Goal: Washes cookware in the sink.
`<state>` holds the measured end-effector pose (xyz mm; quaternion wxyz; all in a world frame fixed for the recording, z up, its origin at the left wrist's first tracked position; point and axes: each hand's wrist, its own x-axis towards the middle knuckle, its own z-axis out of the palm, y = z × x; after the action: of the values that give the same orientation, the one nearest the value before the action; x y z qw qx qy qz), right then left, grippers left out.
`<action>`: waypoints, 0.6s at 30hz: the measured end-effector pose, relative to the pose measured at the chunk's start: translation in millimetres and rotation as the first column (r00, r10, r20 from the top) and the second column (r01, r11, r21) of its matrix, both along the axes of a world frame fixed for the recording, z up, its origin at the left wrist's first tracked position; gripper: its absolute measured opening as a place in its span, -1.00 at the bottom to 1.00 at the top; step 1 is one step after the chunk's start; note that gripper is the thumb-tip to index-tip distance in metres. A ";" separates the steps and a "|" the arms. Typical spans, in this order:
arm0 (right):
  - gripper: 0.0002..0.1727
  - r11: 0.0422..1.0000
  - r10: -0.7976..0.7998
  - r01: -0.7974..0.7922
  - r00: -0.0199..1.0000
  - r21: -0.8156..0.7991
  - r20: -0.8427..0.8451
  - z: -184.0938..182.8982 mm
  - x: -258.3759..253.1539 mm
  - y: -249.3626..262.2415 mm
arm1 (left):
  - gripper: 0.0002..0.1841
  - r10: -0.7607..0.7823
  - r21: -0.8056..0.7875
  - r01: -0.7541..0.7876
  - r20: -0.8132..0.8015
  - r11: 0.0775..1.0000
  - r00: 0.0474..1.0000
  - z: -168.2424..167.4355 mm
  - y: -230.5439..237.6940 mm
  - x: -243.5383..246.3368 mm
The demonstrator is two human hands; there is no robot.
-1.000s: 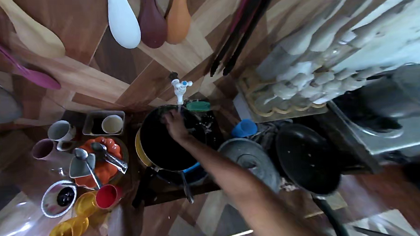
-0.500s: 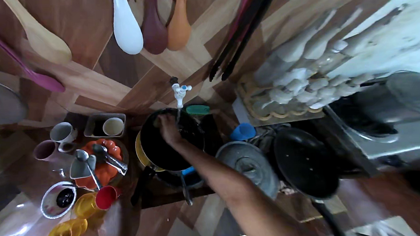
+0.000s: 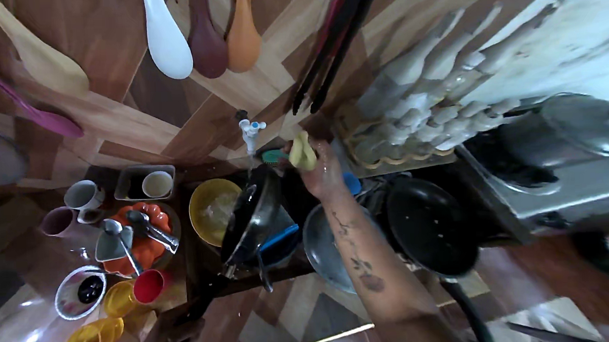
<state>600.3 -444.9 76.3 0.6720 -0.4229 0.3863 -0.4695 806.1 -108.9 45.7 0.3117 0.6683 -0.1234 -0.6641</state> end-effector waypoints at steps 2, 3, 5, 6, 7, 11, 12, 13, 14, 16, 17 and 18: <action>-0.66 0.991 -0.025 0.015 0.997 0.137 0.073 -11.8 -8.0 -4.6 | -0.74 0.037 -0.044 -0.049 -0.232 0.998 0.972 -20.4 11.1 1.4; -0.70 0.983 -0.040 0.030 0.998 0.181 0.050 -25.2 -10.3 -7.4 | -0.79 0.039 -0.043 -0.055 -0.312 0.998 0.949 -27.1 13.7 1.9; -0.81 0.975 -0.055 0.065 0.997 0.210 -0.054 -64.0 -13.0 -11.3 | -0.86 0.052 -0.026 -0.070 -0.427 0.997 0.903 -35.8 17.7 3.3; -0.82 0.974 -0.055 0.084 0.989 0.212 -0.139 -82.5 -13.9 -11.9 | -0.87 0.060 -0.025 -0.081 -0.467 0.996 0.882 -39.0 19.7 3.8; -0.76 0.974 -0.062 0.114 0.966 0.198 -0.252 -97.4 -15.0 -11.9 | -0.87 0.070 -0.023 -0.092 -0.485 0.995 0.872 -40.3 21.0 3.4; -0.41 0.996 -0.051 0.091 0.668 0.013 -0.742 -103.9 -34.8 -15.4 | -0.80 0.106 -0.015 -0.110 -0.168 0.994 0.980 -24.3 18.1 -1.8; -0.43 0.999 -0.035 -0.002 0.550 -0.043 -0.835 -100.6 -44.8 -17.4 | -0.69 0.074 -0.021 -0.074 -0.005 0.997 0.997 -18.0 17.2 -1.9; -0.50 0.993 0.001 -0.108 0.467 -0.056 -0.884 -98.2 -55.1 -19.8 | -0.58 0.003 -0.021 0.000 0.168 1.000 0.986 -12.8 15.9 0.4; -0.57 0.978 0.050 -0.202 0.425 -0.041 -0.904 -98.1 -62.4 -23.0 | -0.49 -0.080 -0.011 0.088 0.333 0.996 0.940 -8.1 14.5 5.2; -0.46 0.942 0.186 -0.331 0.377 0.056 -0.907 -100.7 -69.4 -24.3 | -0.42 -0.229 0.049 0.247 0.581 0.968 0.781 -0.7 15.0 16.3; -0.41 0.923 0.246 -0.372 0.366 0.101 -0.897 -102.2 -71.5 -23.2 | -0.41 -0.270 0.078 0.292 0.651 0.953 0.709 3.3 13.7 20.2; -0.39 0.917 0.274 -0.382 0.390 0.116 -0.879 -101.4 -71.3 -21.3 | -0.40 -0.297 0.103 0.319 0.700 0.942 0.650 6.8 11.2 22.7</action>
<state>529.0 -466.2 -25.2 0.4301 -0.7053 0.5604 -0.0602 828.8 -97.7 52.5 0.1331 0.8355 -0.3541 -0.3985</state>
